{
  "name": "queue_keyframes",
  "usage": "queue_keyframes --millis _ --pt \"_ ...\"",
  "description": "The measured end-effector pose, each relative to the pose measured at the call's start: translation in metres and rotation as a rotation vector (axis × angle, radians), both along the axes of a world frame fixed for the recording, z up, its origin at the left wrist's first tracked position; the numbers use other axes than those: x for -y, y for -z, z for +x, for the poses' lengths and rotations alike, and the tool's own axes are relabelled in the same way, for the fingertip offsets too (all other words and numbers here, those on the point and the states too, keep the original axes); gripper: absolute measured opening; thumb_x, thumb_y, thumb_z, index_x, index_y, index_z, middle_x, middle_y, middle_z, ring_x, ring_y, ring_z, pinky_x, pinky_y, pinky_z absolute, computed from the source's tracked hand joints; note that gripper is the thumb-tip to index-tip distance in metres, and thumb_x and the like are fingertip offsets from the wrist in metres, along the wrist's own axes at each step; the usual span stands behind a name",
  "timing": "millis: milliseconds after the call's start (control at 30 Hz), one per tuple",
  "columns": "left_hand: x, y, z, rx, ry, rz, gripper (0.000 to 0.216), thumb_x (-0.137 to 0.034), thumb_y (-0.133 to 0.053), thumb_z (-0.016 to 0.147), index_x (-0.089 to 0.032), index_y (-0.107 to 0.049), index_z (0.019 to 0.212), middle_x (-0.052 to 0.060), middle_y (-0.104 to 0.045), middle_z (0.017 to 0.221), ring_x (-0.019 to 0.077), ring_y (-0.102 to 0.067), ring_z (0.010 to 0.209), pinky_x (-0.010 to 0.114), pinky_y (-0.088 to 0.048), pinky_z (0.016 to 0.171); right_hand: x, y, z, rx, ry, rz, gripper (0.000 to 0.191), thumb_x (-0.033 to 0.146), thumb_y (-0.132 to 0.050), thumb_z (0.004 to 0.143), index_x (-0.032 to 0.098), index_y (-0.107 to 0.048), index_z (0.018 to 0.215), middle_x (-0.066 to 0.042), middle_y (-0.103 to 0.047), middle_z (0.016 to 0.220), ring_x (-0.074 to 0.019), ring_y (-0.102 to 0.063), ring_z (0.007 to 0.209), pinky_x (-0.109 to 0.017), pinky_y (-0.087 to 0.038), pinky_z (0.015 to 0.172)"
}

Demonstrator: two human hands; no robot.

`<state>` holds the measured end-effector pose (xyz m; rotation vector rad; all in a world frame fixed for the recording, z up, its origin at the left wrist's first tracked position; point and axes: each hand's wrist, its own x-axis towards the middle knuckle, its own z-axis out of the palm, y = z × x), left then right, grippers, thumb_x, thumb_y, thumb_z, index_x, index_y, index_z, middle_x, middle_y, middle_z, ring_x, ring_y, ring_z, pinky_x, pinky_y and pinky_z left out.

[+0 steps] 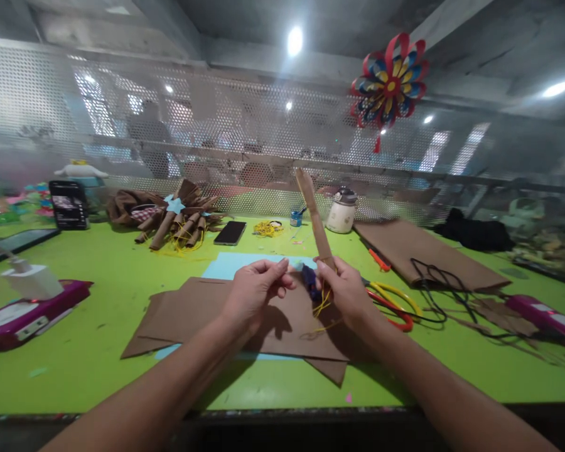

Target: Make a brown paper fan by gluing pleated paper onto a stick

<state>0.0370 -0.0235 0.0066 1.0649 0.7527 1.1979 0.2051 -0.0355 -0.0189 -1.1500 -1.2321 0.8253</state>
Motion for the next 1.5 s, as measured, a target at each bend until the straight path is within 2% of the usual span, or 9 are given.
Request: queue_keyframes --millis 267,467,767,900,1100,1300,1367,1433,1500 --pt "0.000 0.001 0.002 0.027 0.064 -0.044 0.017 -0.023 -0.067 0.079 -0.009 -0.064 0.069 0.008 -0.070 0.064 0.0111 -0.064 0.055 0.018 -0.048 0.050 -0.012 -0.001 0.013 -0.059 0.040 -0.001 0.030 0.045 -0.060 0.077 0.018 -0.049 0.074 0.006 -0.049 0.051 -0.0060 -0.036 0.040 -0.019 -0.028 0.039" --pt "-0.001 0.002 0.001 0.006 0.065 -0.042 0.006 -0.013 -0.064 0.080 -0.007 -0.065 0.078 0.016 -0.074 0.087 0.0188 -0.071 0.075 0.024 -0.056 0.067 -0.006 0.001 0.002 -0.003 0.019 -0.011 0.028 0.044 -0.059 0.078 0.016 -0.054 0.083 0.006 -0.049 0.051 -0.0066 -0.038 0.040 -0.018 -0.028 0.038" --pt "-0.002 0.001 0.001 0.032 0.051 -0.056 0.004 -0.006 -0.062 0.078 -0.008 -0.063 0.081 0.015 -0.073 0.089 0.0192 -0.071 0.077 0.025 -0.056 0.070 -0.002 0.000 0.001 0.060 -0.025 -0.018 0.030 0.044 -0.057 0.080 0.016 -0.057 0.089 0.005 -0.051 0.052 -0.0076 -0.039 0.041 -0.020 -0.029 0.039" --pt "0.000 0.000 0.000 -0.035 0.011 -0.032 0.004 -0.010 -0.066 0.077 -0.009 -0.061 0.077 0.008 -0.072 0.075 0.0138 -0.069 0.062 0.020 -0.052 0.055 0.000 0.000 -0.001 0.073 -0.029 -0.012 0.030 0.043 -0.056 0.081 0.016 -0.057 0.092 0.005 -0.051 0.054 -0.0081 -0.040 0.042 -0.020 -0.030 0.040" --pt "0.001 0.000 0.001 -0.100 -0.040 0.030 0.020 -0.025 -0.063 0.081 -0.016 -0.049 0.069 -0.002 -0.059 0.049 0.0072 -0.052 0.040 0.015 -0.033 0.037 0.001 0.000 -0.003 0.119 -0.038 0.001 0.024 0.041 -0.054 0.083 0.017 -0.055 0.087 0.006 -0.051 0.054 -0.0077 -0.040 0.040 -0.020 -0.031 0.039" --pt "0.007 0.002 0.001 -0.204 0.109 0.095 0.038 -0.044 -0.048 0.087 -0.020 -0.044 0.058 -0.004 -0.050 0.039 0.0067 -0.037 0.030 0.018 -0.023 0.034 0.004 -0.002 -0.006 0.217 -0.026 0.030 0.021 0.039 -0.052 0.084 0.018 -0.053 0.080 0.005 -0.051 0.054 -0.0084 -0.041 0.040 -0.021 -0.032 0.040" --pt "0.008 0.003 0.001 -0.277 0.161 0.110 0.050 -0.052 -0.045 0.086 -0.020 -0.040 0.048 -0.001 -0.048 0.036 0.0075 -0.038 0.029 0.020 -0.024 0.035 0.005 -0.002 -0.006 0.245 -0.025 0.033 0.021 0.038 -0.052 0.085 0.018 -0.053 0.079 0.005 -0.050 0.054 -0.0092 -0.041 0.041 -0.022 -0.033 0.042" --pt "0.008 0.003 0.000 -0.317 0.139 0.125 0.056 -0.053 -0.047 0.085 -0.020 -0.038 0.041 0.004 -0.054 0.040 0.0085 -0.043 0.034 0.020 -0.031 0.039 0.005 -0.002 -0.005 0.277 -0.018 0.041 0.020 0.037 -0.051 0.086 0.019 -0.052 0.077 0.005 -0.050 0.055 -0.0100 -0.042 0.044 -0.023 -0.034 0.044" --pt "0.007 0.002 0.000 -0.315 0.069 0.118 0.044 -0.046 -0.059 0.080 -0.017 -0.051 0.047 0.006 -0.064 0.055 0.0102 -0.051 0.044 0.021 -0.039 0.046 0.005 0.000 -0.004 0.327 0.002 0.062 0.020 0.035 -0.050 0.086 0.019 -0.053 0.076 0.004 -0.051 0.057 -0.0114 -0.044 0.048 -0.024 -0.035 0.048"
